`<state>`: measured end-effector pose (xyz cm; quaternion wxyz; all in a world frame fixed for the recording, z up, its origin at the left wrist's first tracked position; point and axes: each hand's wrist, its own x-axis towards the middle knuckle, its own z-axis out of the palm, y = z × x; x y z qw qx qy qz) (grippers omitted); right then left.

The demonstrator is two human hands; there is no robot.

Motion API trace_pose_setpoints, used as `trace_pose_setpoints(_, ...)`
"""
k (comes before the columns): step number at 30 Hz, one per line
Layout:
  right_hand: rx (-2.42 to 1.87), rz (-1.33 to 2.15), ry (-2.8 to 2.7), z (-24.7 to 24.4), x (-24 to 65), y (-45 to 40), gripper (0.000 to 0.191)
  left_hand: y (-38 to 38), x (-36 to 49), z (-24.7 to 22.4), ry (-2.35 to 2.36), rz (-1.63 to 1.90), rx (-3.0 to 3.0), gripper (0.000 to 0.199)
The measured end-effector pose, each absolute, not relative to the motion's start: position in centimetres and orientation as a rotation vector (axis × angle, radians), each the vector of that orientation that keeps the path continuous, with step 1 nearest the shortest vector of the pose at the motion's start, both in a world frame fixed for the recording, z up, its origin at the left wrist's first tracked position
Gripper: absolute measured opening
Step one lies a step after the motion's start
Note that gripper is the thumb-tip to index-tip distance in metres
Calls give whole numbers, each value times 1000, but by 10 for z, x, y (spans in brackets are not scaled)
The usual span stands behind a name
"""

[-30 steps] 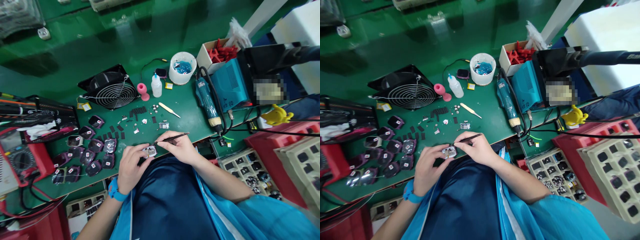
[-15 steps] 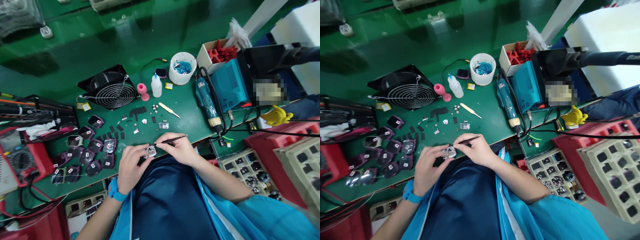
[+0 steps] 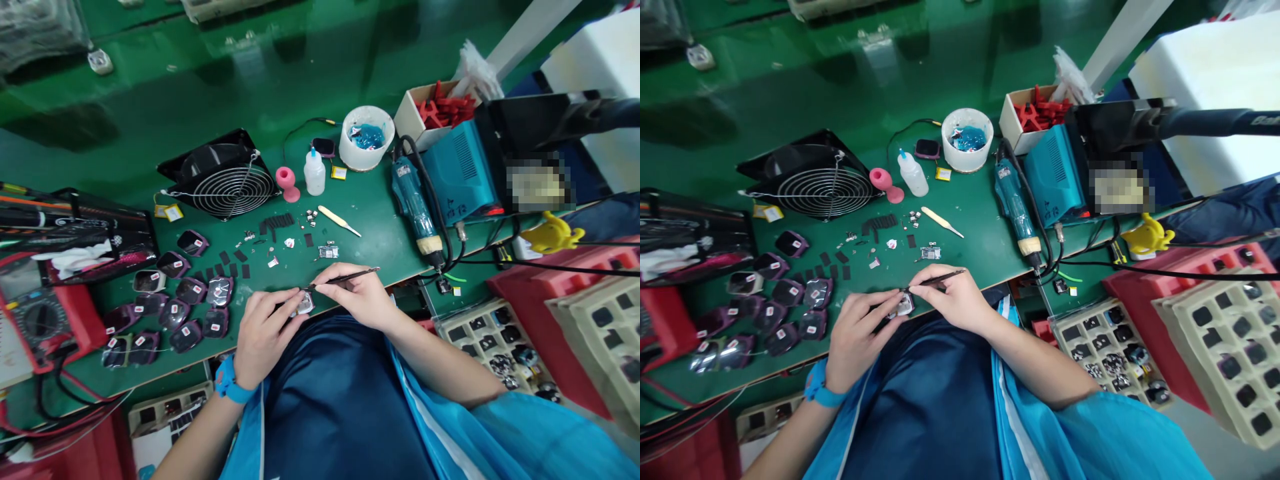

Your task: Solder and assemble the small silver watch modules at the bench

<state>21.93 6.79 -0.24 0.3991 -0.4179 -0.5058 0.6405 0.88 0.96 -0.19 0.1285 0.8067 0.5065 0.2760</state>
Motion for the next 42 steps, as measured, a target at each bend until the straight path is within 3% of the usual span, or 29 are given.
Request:
trace_pose_setpoints(25,-1265,1517,-1290,0,207,67,10,8,9,-2,1474,799,2342,29)
trace_pose_setpoints(42,-1097,1646,-1261,3,214,71,7,9,9,-1,1469,808,2351,30)
